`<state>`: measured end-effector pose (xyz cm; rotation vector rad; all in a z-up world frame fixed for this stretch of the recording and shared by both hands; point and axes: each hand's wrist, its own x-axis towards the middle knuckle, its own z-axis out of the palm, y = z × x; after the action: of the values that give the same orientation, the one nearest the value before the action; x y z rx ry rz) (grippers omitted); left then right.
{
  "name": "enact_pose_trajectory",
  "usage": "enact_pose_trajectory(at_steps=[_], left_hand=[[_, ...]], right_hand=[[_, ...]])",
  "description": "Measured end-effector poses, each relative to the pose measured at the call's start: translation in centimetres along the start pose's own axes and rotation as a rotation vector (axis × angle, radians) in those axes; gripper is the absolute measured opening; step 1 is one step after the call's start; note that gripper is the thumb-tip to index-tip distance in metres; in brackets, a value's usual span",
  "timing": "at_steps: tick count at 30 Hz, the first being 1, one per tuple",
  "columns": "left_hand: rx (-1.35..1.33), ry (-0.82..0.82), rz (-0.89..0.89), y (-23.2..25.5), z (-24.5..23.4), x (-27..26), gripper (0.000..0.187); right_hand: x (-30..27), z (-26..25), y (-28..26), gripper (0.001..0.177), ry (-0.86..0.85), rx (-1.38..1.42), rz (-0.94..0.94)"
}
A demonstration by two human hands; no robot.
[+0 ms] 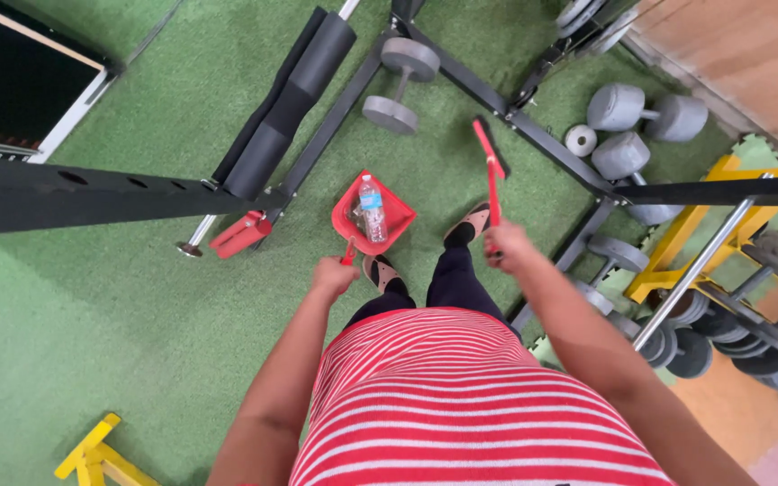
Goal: Sweeping the floor of a gym using a broom and a dustpan while walking through the equipment area.
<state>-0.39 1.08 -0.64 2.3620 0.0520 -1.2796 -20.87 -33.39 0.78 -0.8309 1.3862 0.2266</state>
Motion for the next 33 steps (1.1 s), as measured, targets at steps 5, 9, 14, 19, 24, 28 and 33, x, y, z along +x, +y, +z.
enact_pose_trajectory(at_steps=[5,9,14,19,24,28,33], left_hand=[[-0.027,0.003,0.025,-1.5,0.7,-0.4,0.041],[-0.227,-0.029,0.057,-5.7,2.8,2.2,0.037],[-0.126,0.052,0.108,-7.4,0.4,-1.4,0.038],[-0.153,0.138,0.061,-11.8,-1.2,-3.6,0.038],[-0.303,0.163,0.0,-17.6,-2.8,-4.2,0.033],[-0.309,0.184,-0.058,-20.0,-5.3,-6.0,0.029],[-0.332,0.222,-0.091,-22.5,-6.8,-6.0,0.028]], right_hand=[[-1.4,5.3,5.9,0.005,-0.053,-0.183,0.029],[-6.7,6.6,6.2,0.023,-0.266,-0.138,0.167],[-9.2,2.4,2.1,0.056,-0.319,-0.029,0.341],[-8.9,-2.2,-1.3,0.06,-0.414,0.175,0.339],[-0.5,-4.8,-3.9,0.017,-0.328,0.305,0.27],[4.3,-0.3,-7.5,0.014,-0.181,0.372,0.228],[6.9,8.5,-6.5,0.011,-0.101,0.243,0.156]])
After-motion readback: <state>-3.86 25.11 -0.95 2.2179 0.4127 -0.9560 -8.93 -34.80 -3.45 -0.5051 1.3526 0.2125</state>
